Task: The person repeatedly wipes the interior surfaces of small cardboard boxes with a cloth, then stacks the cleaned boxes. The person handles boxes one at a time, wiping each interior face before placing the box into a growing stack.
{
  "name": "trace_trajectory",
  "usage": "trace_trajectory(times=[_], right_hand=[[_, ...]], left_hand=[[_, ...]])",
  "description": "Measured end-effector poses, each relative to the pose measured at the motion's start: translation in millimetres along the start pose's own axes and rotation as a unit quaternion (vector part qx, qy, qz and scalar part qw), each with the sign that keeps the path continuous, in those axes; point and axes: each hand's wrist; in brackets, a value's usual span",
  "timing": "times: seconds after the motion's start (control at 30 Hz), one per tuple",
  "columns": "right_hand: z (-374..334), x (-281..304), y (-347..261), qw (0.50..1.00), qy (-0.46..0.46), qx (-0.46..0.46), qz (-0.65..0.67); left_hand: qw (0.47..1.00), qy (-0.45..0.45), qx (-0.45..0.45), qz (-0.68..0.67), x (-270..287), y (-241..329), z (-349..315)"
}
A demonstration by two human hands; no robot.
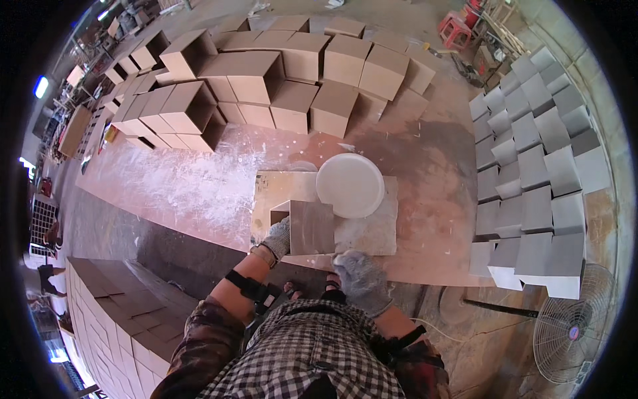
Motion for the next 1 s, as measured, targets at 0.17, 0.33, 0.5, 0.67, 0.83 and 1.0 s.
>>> trace_trajectory(times=[0.17, 0.33, 0.5, 0.67, 0.83, 1.0], right_hand=[[11.7, -9.5, 7.6, 0.881, 0.075, -0.278, 0.375], [31.1, -0.9, 18.4, 0.800, 0.059, -0.307, 0.512], [73.0, -5.1, 1.1, 0.773, -0.018, -0.281, 0.569], [122.9, -40.5, 24.9, 0.984, 0.151, 0.087, 0.022], [117.0, -55.8, 25.8, 0.997, 0.061, 0.029, -0.032], [62.6, 3.9, -10.2, 0.994, -0.028, 0.018, 0.106]], left_hand=[[0.961, 0.015, 0.058, -0.271, -27.5, -87.7, -2.6], [0.960, -0.040, 0.130, -0.245, 8.9, -87.9, -28.0], [0.969, 0.011, 0.090, -0.229, 26.5, -71.4, -44.0], [0.969, 0.062, 0.060, -0.233, 28.6, -48.3, -32.5], [0.923, 0.114, 0.152, -0.334, 23.8, -32.1, -32.3], [0.900, 0.128, 0.198, -0.365, 25.0, -27.3, -38.4]])
Point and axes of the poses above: each hand's wrist, its own z-axis towards the middle knuckle, its own x-axis out of the back of the hand, y = z × x, and after that the axes turned 6 degrees about -x, right-handed
